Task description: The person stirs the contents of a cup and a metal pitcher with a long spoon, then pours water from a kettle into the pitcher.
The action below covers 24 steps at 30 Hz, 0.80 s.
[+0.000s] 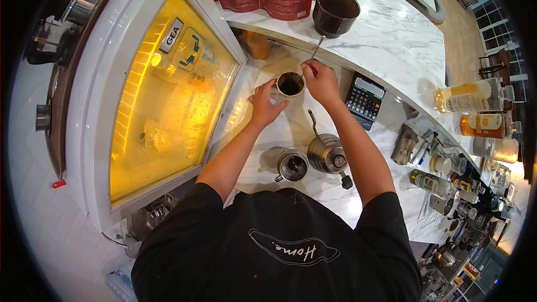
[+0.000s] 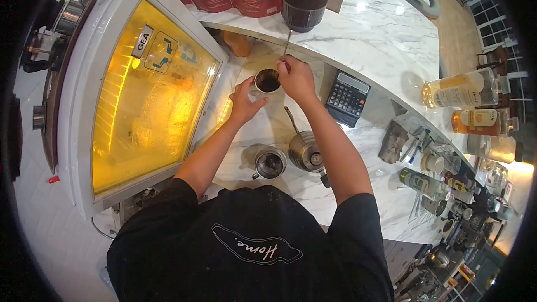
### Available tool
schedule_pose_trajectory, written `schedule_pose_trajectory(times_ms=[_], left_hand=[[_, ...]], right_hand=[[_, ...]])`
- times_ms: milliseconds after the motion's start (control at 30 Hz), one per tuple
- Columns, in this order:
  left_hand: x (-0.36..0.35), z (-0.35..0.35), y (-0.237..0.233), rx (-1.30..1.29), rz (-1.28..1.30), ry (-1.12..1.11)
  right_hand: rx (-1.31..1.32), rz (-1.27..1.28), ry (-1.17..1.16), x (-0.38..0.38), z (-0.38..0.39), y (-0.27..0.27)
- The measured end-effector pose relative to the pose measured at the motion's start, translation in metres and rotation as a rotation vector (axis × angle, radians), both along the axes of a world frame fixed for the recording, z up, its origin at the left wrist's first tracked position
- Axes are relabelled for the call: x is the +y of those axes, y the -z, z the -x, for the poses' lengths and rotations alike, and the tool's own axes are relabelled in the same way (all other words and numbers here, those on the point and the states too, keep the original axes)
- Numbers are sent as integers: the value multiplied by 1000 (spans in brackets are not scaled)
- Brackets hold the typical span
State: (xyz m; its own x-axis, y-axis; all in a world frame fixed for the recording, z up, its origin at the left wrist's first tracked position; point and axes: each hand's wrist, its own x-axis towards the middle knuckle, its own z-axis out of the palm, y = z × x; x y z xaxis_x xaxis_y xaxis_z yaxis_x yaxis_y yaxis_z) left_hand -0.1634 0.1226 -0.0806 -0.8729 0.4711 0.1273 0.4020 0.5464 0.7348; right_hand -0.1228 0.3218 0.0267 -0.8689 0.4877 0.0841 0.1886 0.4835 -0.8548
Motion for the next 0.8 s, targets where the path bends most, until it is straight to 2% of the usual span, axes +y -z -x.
schedule_pose_trajectory(times_ms=[333, 433, 533, 633, 800], left_hand=[[-54, -44, 2, 25, 40, -57], [-70, -58, 4, 56, 56, -65], [-81, -73, 0, 107, 95, -58], [-89, -81, 1, 175, 112, -26], [-87, -84, 1, 240, 140, -19]], right_hand=[[-141, -114, -8, -3, -3, -19], [-59, -125, -17, 0, -1, -4], [-83, -156, -114, -1, 5, -11], [-96, -198, -104, 1, 9, -6], [-195, -133, -93, -4, 5, -27]])
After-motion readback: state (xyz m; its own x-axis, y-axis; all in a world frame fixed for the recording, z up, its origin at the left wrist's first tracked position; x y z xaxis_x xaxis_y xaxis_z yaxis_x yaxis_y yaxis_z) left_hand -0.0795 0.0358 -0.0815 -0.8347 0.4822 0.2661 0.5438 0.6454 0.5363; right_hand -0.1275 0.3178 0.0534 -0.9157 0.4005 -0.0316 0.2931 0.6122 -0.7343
